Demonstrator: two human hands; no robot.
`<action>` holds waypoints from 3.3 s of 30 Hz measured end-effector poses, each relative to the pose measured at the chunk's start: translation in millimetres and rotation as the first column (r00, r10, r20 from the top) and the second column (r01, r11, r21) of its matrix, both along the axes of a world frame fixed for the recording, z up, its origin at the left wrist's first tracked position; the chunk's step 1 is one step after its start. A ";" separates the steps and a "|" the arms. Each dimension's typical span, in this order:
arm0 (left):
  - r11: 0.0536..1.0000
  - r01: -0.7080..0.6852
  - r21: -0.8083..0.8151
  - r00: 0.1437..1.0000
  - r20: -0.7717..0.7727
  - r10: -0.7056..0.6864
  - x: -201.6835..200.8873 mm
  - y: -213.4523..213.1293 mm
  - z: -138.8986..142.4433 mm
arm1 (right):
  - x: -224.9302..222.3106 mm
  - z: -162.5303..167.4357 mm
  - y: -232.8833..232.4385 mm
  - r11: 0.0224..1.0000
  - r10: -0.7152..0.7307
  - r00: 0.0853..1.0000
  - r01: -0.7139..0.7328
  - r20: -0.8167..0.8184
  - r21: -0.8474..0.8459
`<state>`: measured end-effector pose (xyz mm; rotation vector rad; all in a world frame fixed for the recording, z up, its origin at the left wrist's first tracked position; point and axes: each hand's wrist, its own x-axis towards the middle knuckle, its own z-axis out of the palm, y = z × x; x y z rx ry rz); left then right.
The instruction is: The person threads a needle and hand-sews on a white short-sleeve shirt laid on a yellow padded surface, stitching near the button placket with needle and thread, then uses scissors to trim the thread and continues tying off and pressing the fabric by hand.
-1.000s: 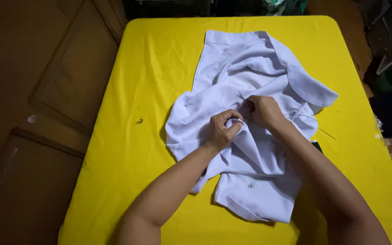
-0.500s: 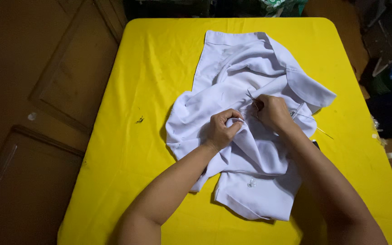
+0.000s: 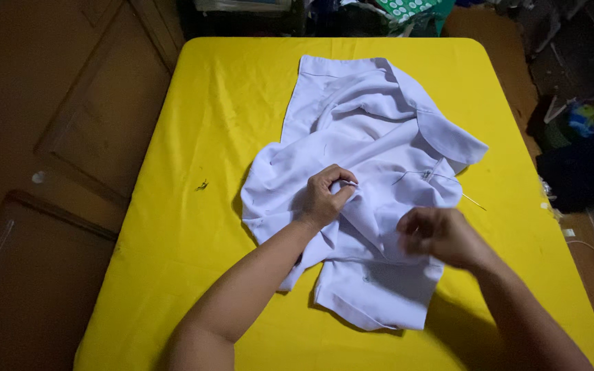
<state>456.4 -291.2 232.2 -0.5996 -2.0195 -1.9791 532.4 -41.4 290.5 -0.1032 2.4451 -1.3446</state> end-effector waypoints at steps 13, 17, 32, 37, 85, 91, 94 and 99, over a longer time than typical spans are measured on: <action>0.998 0.057 0.022 0.998 -0.012 -0.057 14.3 -7.3 10.3 | -12.7 -15.5 -33.5 0.989 -0.108 0.984 0.091 -0.144 -0.116; 0.995 0.100 -0.010 0.994 -0.034 -0.100 19.1 -9.7 18.3 | -45.6 -15.1 -56.4 0.970 -0.219 0.901 0.160 -0.375 -0.183; 0.994 0.066 -0.083 0.998 -0.004 -0.067 45.0 12.0 23.3 | -20.1 -13.6 -56.8 0.933 -0.220 0.929 0.111 -0.299 -0.341; 0.994 0.105 -0.027 0.994 -0.022 -0.105 49.4 14.1 12.7 | -17.6 -21.0 -52.8 0.914 -0.213 0.918 0.067 -0.333 -0.400; 0.997 0.041 -0.071 0.990 -0.133 -0.050 44.8 26.8 18.1 | -37.4 -32.7 -23.9 0.851 -0.264 0.941 0.125 -0.209 -0.511; 0.994 0.047 -0.101 0.992 -0.114 -0.058 47.7 28.2 18.6 | -33.8 -37.7 -23.7 0.858 -0.216 0.936 0.045 -0.279 -0.512; 0.995 0.028 -0.095 0.990 -0.135 -0.040 47.0 28.8 20.0 | -37.1 -41.6 -18.7 0.869 -0.243 0.905 0.042 -0.350 -0.494; 0.995 0.016 -0.099 0.990 -0.136 -0.030 47.7 27.6 22.3 | -45.0 -38.5 -11.4 0.854 -0.321 0.903 0.145 -0.286 -0.500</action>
